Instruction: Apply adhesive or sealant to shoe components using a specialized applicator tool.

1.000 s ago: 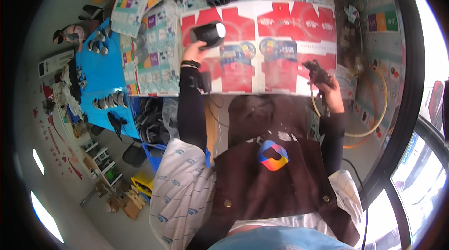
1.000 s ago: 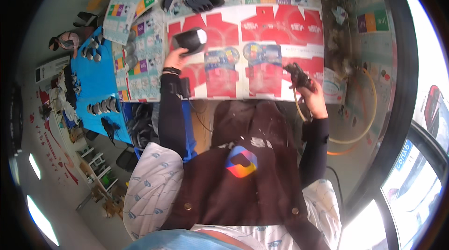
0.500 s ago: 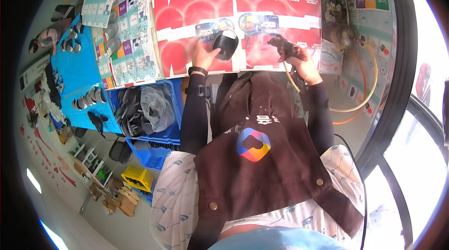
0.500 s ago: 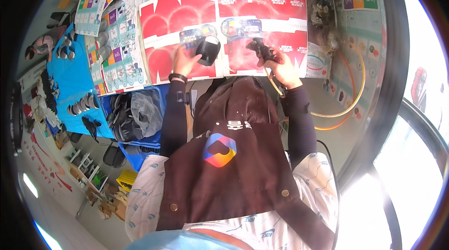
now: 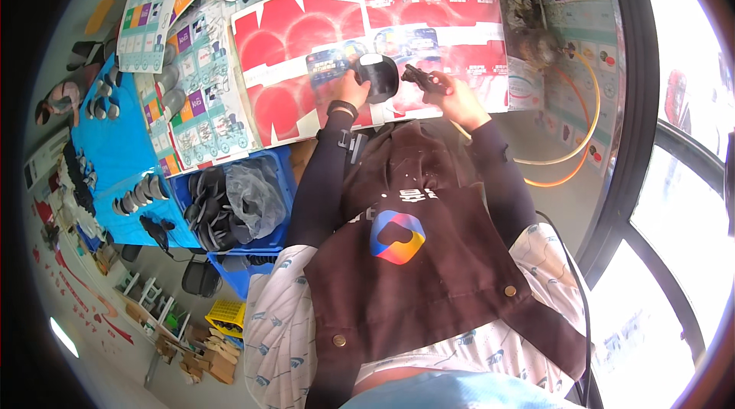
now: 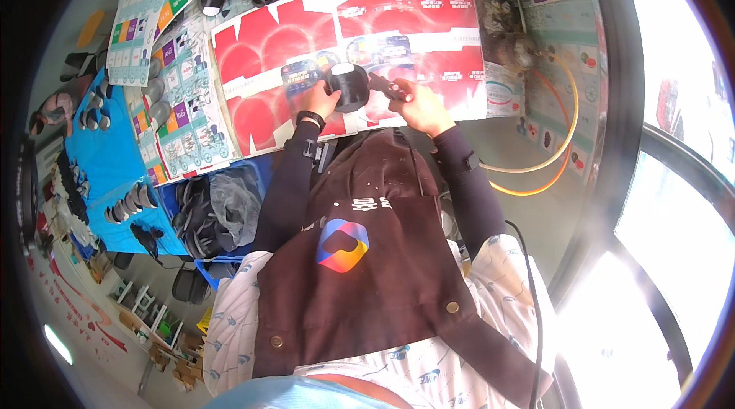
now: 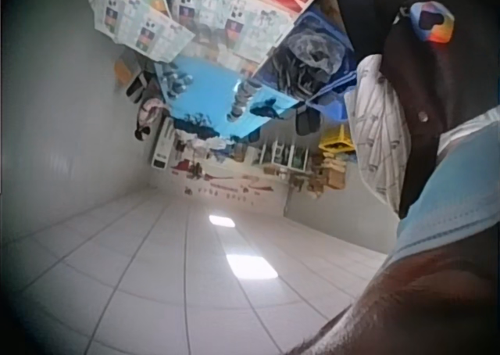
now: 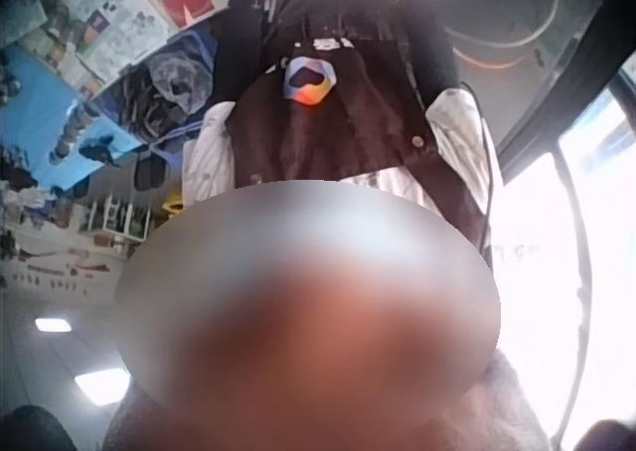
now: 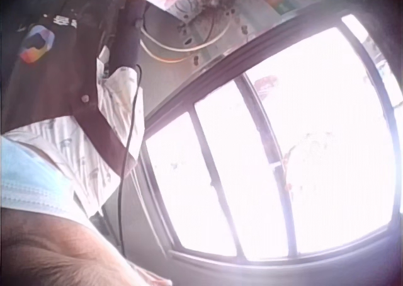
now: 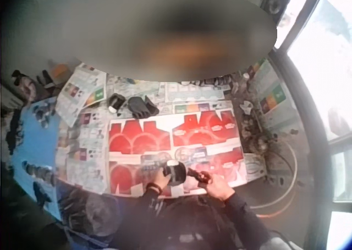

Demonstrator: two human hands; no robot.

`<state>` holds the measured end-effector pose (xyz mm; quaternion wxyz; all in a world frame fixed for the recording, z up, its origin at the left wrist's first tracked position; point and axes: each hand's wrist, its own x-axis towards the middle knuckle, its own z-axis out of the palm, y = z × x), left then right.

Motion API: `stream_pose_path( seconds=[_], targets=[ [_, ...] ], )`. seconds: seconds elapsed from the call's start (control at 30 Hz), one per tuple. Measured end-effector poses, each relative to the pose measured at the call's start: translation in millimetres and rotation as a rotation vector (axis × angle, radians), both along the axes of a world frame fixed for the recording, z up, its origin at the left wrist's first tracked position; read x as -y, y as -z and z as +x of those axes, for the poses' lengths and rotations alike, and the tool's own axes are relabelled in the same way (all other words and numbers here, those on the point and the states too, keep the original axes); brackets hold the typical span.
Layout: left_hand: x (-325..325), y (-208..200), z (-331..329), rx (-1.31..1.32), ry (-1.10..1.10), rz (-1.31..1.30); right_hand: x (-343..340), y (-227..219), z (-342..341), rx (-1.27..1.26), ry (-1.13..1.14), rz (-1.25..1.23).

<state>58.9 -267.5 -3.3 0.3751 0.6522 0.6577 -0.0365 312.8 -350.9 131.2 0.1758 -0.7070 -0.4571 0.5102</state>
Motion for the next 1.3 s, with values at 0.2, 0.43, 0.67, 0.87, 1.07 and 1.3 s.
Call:
stream_pose_path(
  seconds=[0.2, 0.43, 0.67, 0.87, 1.07, 1.3],
  targets=[
    [4.9, 30.9, -2.9, 0.189, 0.036, -0.023, -10.8, 14.5, -7.1, -0.006, -0.015, 0.009],
    [4.1, 65.6, -18.2, 0.489, -0.190, -0.137, -21.9, 25.5, -19.3, 0.005, -0.066, 0.075],
    [-1.1, 30.9, -9.1, 0.578, -0.328, -0.338, -20.9, 35.5, -24.9, 0.088, -0.098, 0.113],
    [0.5, 29.2, -10.4, 0.566, -0.281, -0.301, -17.4, 20.7, -24.1, 0.132, -0.025, 0.113],
    [-1.4, 26.3, -3.9, 0.525, -0.242, -0.304, -22.7, 25.0, -26.4, 0.057, 0.049, 0.112],
    [1.1, 26.3, -1.0, 0.566, -0.315, -0.336, 2.5, 21.8, -15.5, 0.233, -0.080, -0.031]
  ],
)
